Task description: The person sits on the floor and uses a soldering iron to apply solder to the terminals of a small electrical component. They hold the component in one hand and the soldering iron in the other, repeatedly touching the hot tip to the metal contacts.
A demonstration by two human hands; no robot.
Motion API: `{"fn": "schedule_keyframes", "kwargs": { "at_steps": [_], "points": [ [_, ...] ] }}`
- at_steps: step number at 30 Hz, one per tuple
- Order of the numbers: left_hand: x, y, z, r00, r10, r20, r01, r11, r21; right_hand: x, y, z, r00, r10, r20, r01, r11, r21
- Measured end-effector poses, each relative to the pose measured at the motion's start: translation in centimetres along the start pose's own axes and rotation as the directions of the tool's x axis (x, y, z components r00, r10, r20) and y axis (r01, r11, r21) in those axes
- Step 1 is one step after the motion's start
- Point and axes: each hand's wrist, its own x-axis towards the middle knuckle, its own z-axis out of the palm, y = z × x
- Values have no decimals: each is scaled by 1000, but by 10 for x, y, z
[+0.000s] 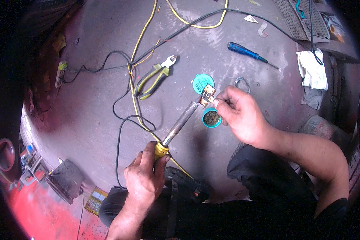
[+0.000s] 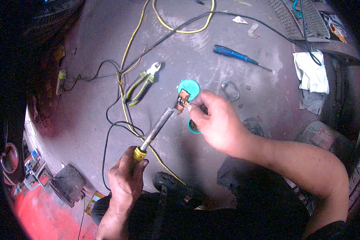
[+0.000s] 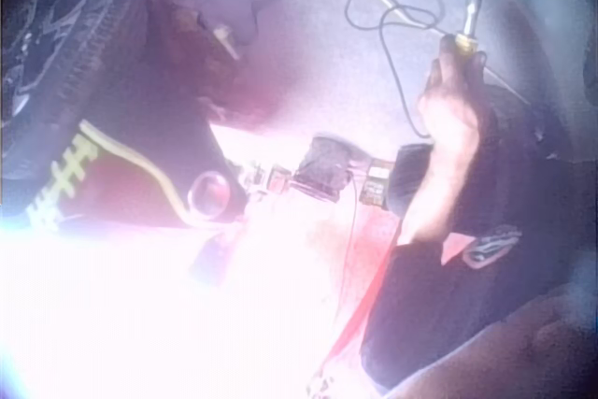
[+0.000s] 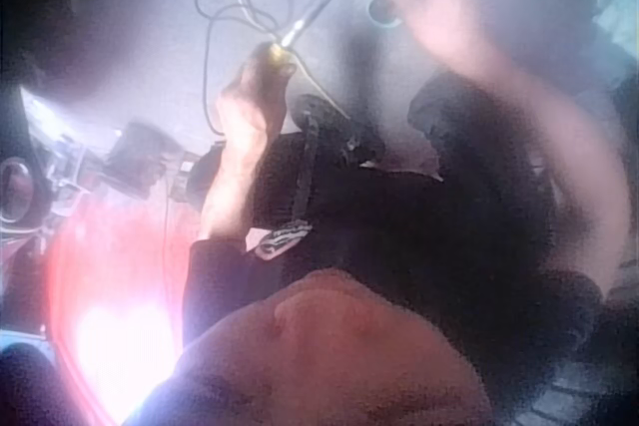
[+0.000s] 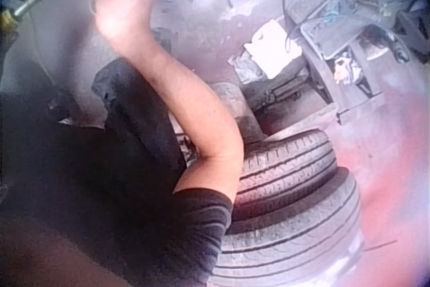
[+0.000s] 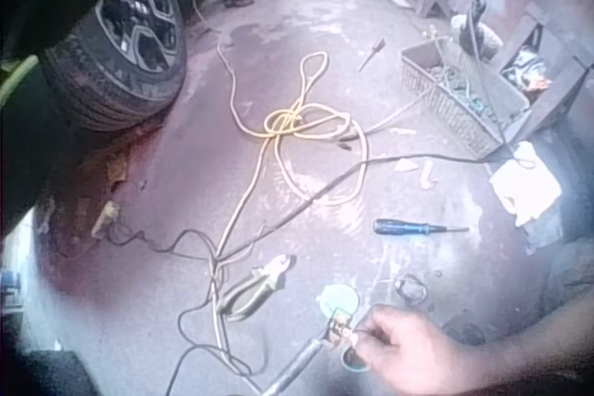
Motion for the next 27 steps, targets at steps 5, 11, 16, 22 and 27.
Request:
{"fn": "schedule_keyframes", "kwargs": {
  "at_steps": [5,11,16,22,27],
  "points": [
    [1,-1,-2,999,-7,-41,5,999,-52,5,10,-4,1000,4,14,-5,997,82],
    [1,-5,-2,999,15,-48,-16,1000,-17,2,-3,-4,998,36,53,-40,996,77],
    [1,-6,-2,998,25,-53,-27,999,-29,2,-5,-5,997,39,63,-46,993,106],
    [2,-2,-2,999,-13,-38,11,998,-62,3,0,-8,998,0,69,-6,996,88],
    [9,-4,-6,925,-359,126,357,704,-614,5,11,-6,990,37,138,-60,984,169]
  ]
}}
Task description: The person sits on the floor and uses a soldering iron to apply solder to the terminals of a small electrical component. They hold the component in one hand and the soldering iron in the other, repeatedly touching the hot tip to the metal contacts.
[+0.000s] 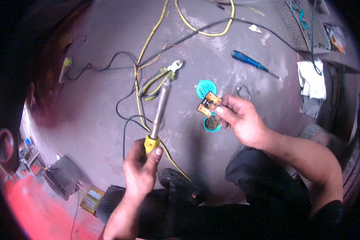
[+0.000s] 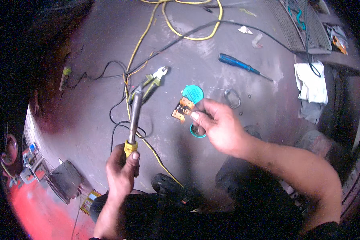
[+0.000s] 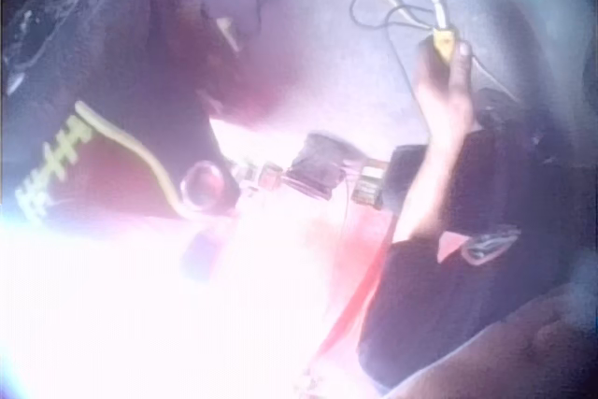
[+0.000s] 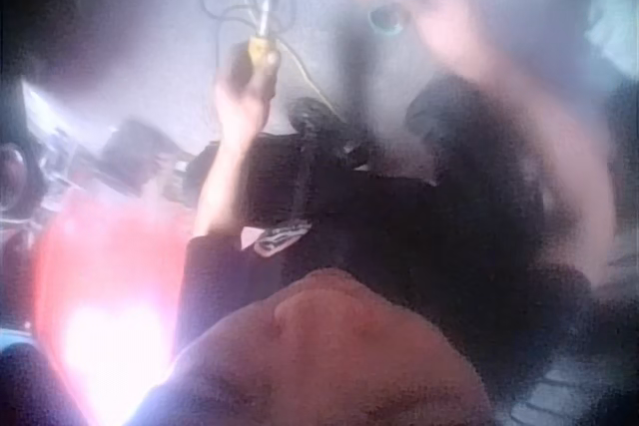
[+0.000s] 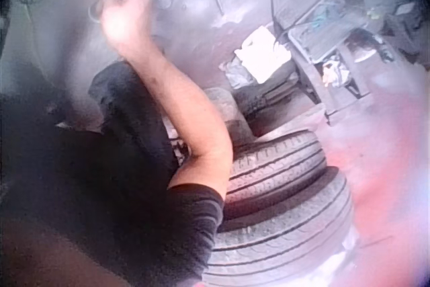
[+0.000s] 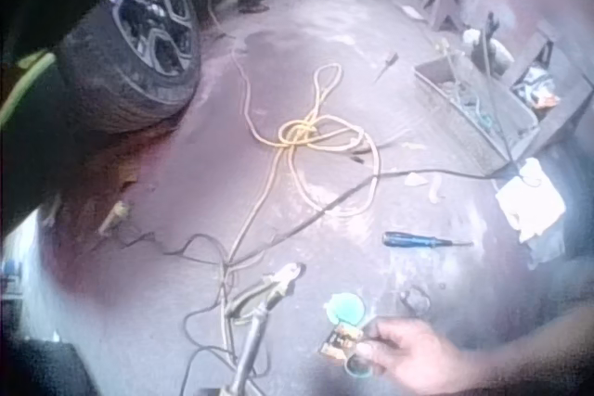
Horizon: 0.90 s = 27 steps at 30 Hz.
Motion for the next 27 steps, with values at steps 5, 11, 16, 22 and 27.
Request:
{"fn": "schedule_keyframes", "kwargs": {
  "at_steps": [5,11,16,22,27],
  "points": [
    [24,15,14,973,-206,104,231,861,-453,-6,0,30,998,-19,60,13,995,98],
    [24,16,21,971,-123,207,223,783,-580,-12,-4,59,990,-66,122,48,989,143],
    [19,14,21,970,-116,215,226,765,-603,-14,-3,61,988,-53,146,33,990,139],
    [15,13,24,975,-75,209,191,763,-617,-17,-3,61,985,-73,154,53,991,126],
    [14,14,24,975,-70,210,187,769,-612,-18,1,64,985,-72,160,51,990,132]
  ]
}}
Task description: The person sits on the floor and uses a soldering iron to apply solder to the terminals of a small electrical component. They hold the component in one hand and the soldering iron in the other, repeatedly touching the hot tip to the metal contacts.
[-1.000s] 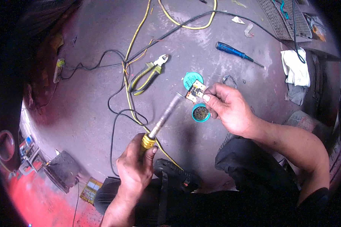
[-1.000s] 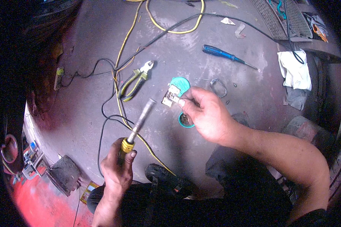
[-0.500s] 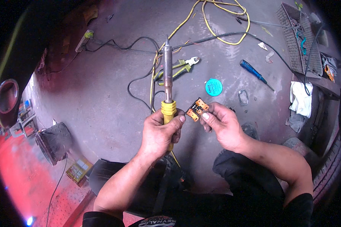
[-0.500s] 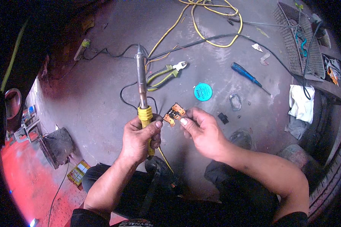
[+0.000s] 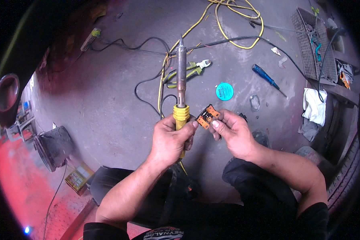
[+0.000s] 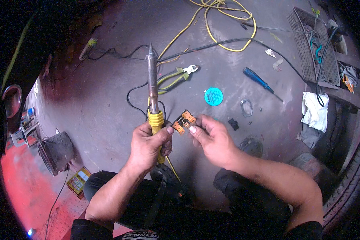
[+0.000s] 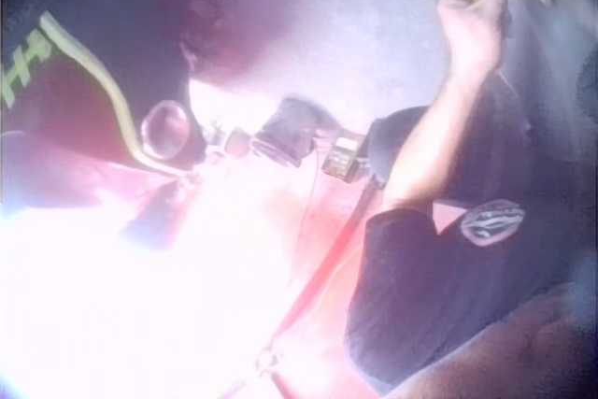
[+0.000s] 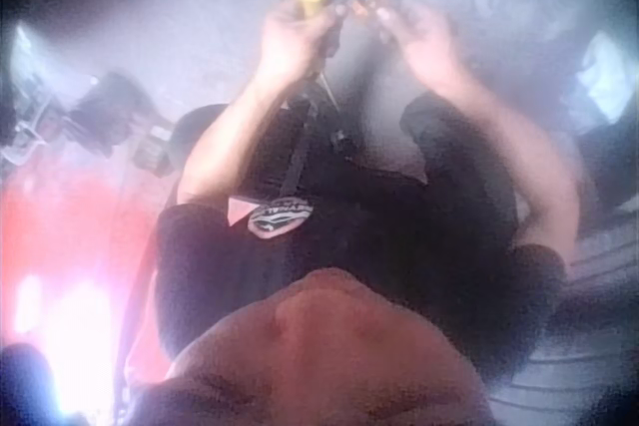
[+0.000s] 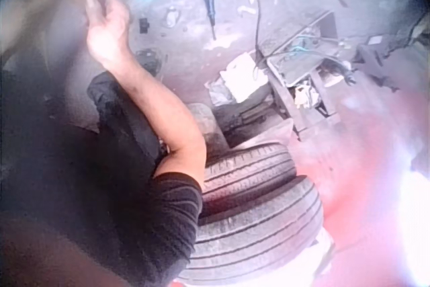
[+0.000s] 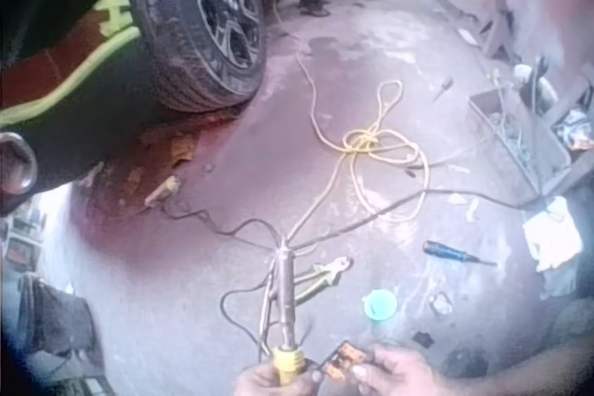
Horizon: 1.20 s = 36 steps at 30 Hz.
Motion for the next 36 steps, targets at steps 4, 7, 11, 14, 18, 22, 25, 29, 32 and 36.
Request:
{"fn": "schedule_keyframes", "kwargs": {
  "at_steps": [4,7,11,14,18,22,25,29,32,36],
  "points": [
    [4,-4,-6,999,-38,-6,39,997,71,-4,-9,-2,1000,3,-1,-3,1000,11],
    [0,5,-16,986,73,-152,-5,912,411,1,-16,-16,998,-48,-33,43,990,-135],
    [-16,20,-51,840,543,9,-263,391,882,17,-42,-52,998,-51,-47,39,971,-234],
    [-22,22,-55,843,534,59,-243,280,929,14,-73,-64,997,-46,-66,27,963,-268],
    [-22,13,-53,828,548,120,-277,214,937,13,-85,-80,998,-40,-53,28,975,-220],
    [-21,15,-55,805,577,135,-291,186,939,12,-93,-86,1000,13,-27,-18,978,-210],
    [-23,20,-52,823,554,128,-313,255,915,13,-99,-90,997,76,34,-66,971,-232],
    [-24,33,-55,807,548,218,-346,140,928,11,-95,-93,997,76,28,-66,962,-264],
    [-24,54,-59,814,547,194,-263,48,964,10,-91,-92,997,65,36,-52,958,-283],
    [-40,80,-57,832,522,188,-195,-42,980,5,-87,-98,986,149,68,-130,963,-235]
  ]
}}
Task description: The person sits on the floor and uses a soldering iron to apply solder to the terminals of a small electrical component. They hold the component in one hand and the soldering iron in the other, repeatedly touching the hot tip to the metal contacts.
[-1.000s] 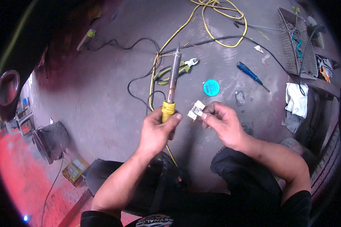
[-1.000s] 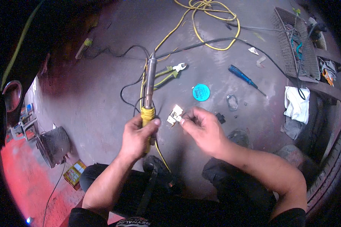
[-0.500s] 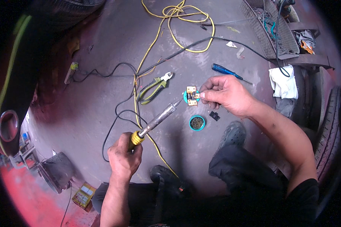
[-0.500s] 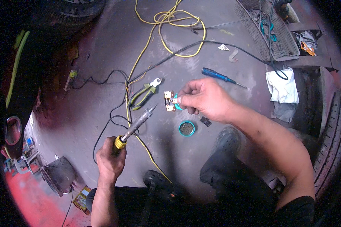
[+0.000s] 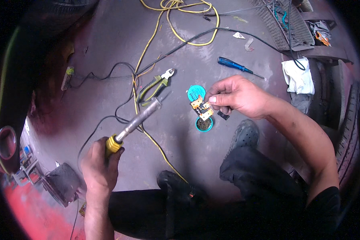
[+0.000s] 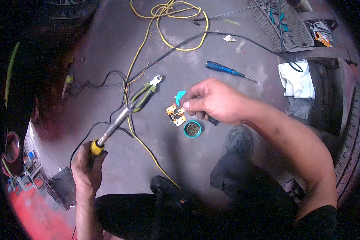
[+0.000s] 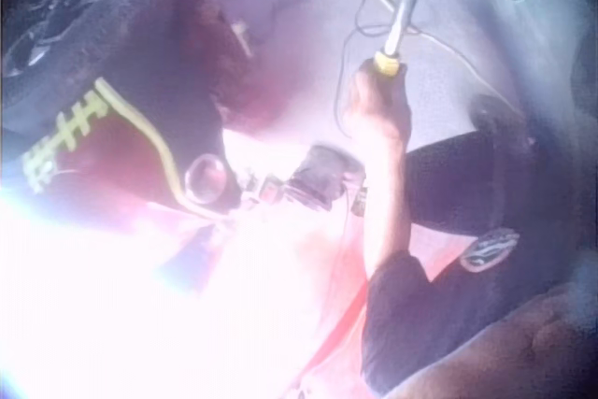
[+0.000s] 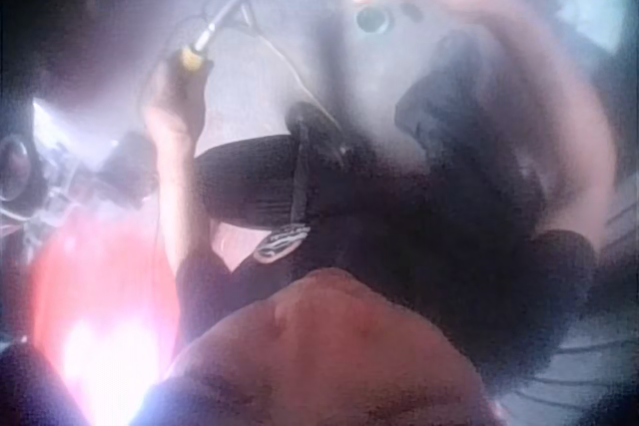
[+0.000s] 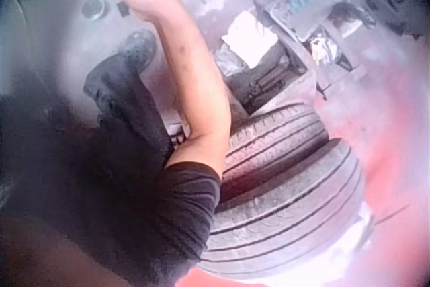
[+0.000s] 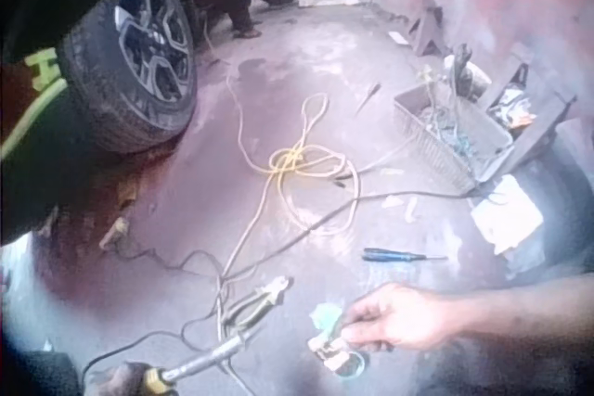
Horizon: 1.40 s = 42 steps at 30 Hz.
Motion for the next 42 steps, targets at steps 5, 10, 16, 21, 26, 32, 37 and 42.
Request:
{"fn": "schedule_keyframes", "kwargs": {
  "at_steps": [5,10,16,21,26,32,37,42],
  "points": [
    [-31,7,22,996,83,35,-77,986,-148,4,1,4,996,59,63,-56,997,-60],
    [-31,3,33,992,124,9,-122,983,-138,8,-4,7,994,52,100,-37,989,-144],
    [-34,-3,40,979,202,-4,-202,978,-52,5,-10,11,999,-9,48,19,978,-210],
    [-36,-5,46,981,192,26,-191,981,-46,4,-12,13,998,-52,34,59,969,-241],
    [-33,-3,48,974,226,26,-224,973,-51,6,-13,13,998,-61,25,66,954,-291],
    [-31,-4,49,969,248,2,-248,966,-69,7,-12,15,998,-65,25,69,953,-296],
    [-32,-3,49,968,252,5,-251,966,-62,9,-10,16,999,-49,14,51,956,-289],
    [-32,-2,48,968,252,8,-251,966,-60,7,-10,15,998,-65,24,70,945,-318]
  ]
}}
